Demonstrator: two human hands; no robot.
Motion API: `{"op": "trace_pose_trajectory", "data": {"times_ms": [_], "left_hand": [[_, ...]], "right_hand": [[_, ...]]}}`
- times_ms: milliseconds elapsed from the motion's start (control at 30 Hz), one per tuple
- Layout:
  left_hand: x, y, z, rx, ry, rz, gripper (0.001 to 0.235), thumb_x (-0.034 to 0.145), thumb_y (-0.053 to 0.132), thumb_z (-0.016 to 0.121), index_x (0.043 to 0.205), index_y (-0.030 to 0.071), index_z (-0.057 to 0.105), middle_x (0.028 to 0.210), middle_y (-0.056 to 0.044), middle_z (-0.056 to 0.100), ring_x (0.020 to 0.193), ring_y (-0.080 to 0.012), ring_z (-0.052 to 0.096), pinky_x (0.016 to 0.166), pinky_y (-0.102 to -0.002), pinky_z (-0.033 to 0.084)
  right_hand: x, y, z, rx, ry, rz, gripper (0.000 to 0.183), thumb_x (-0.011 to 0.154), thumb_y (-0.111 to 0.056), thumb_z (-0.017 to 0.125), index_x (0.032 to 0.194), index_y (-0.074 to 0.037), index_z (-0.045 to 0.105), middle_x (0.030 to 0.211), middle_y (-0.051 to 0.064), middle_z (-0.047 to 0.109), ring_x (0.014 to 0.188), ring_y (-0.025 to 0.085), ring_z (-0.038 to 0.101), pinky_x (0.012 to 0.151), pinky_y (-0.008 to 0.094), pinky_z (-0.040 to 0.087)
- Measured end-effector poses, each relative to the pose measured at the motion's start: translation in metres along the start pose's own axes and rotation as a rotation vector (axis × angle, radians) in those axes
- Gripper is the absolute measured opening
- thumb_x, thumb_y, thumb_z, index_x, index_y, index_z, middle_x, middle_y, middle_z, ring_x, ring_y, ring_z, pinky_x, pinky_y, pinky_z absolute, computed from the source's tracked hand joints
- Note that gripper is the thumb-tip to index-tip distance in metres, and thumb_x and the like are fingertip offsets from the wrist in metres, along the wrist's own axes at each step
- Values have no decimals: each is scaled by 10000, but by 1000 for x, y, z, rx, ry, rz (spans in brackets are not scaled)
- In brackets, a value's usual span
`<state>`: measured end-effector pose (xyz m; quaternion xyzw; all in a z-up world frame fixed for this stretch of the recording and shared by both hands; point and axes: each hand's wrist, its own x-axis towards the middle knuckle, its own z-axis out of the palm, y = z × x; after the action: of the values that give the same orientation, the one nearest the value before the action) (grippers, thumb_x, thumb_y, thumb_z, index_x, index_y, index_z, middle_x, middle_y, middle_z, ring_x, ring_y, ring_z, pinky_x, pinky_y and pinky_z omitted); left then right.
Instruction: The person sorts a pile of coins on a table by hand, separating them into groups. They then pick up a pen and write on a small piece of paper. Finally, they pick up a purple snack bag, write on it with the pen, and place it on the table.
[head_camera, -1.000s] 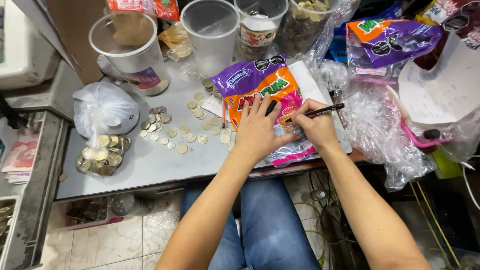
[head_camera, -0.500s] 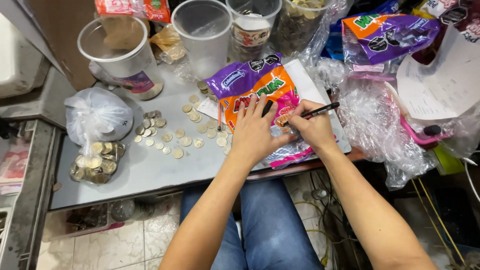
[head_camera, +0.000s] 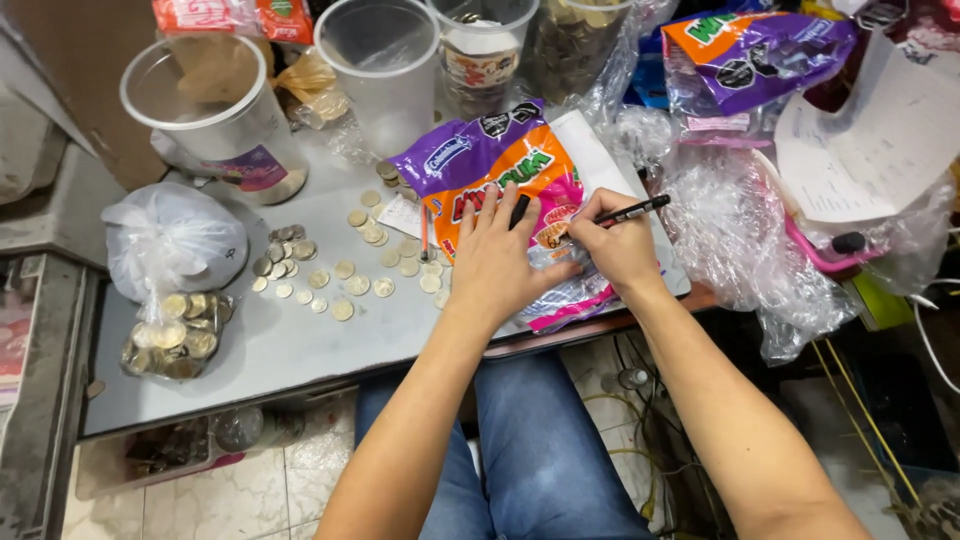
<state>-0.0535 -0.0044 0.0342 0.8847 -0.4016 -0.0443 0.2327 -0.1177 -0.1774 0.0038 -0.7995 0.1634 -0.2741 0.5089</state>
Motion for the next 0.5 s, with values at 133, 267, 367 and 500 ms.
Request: {"op": "trace_pose_trajectory", "data": {"times_ms": [133,267,367,500], "left_hand": [[-2,0,2,3,-14,-1,1023,778,816,598,1527,127,495,1652,-186,343,1562,-375,234,1255,-574,136],[0,1,3,10,9,-3,1002,785,799,608,1522,128,504,1649,-182,354,1560,-373,245,1256,-567,132],[-1,2,2,5,14,3,989,788,787,614,1517,127,512,1642,-187,364,1557,-378,250,1254,-569,133],[-1,1,5,6,13,7,986,783,781,621,1516,131,513,1643,-186,365,1558,-375,249,1257,-567,128]], "right_hand": [[-2,5,1,-18,1,1,28,743,-65,746,739,-62,719,516,84,567,540,90,461,513,235,325],[-2,-2,-1,-22,37,29,22,724,-62,734,723,-66,712,500,75,556,523,89,458,503,226,314],[-3,-2,0,-3,68,40,18,727,-63,728,724,-71,713,499,73,552,524,85,459,505,223,313],[-2,-2,1,-23,71,46,22,722,-67,724,709,-78,710,488,77,553,511,94,463,495,230,318]]}}
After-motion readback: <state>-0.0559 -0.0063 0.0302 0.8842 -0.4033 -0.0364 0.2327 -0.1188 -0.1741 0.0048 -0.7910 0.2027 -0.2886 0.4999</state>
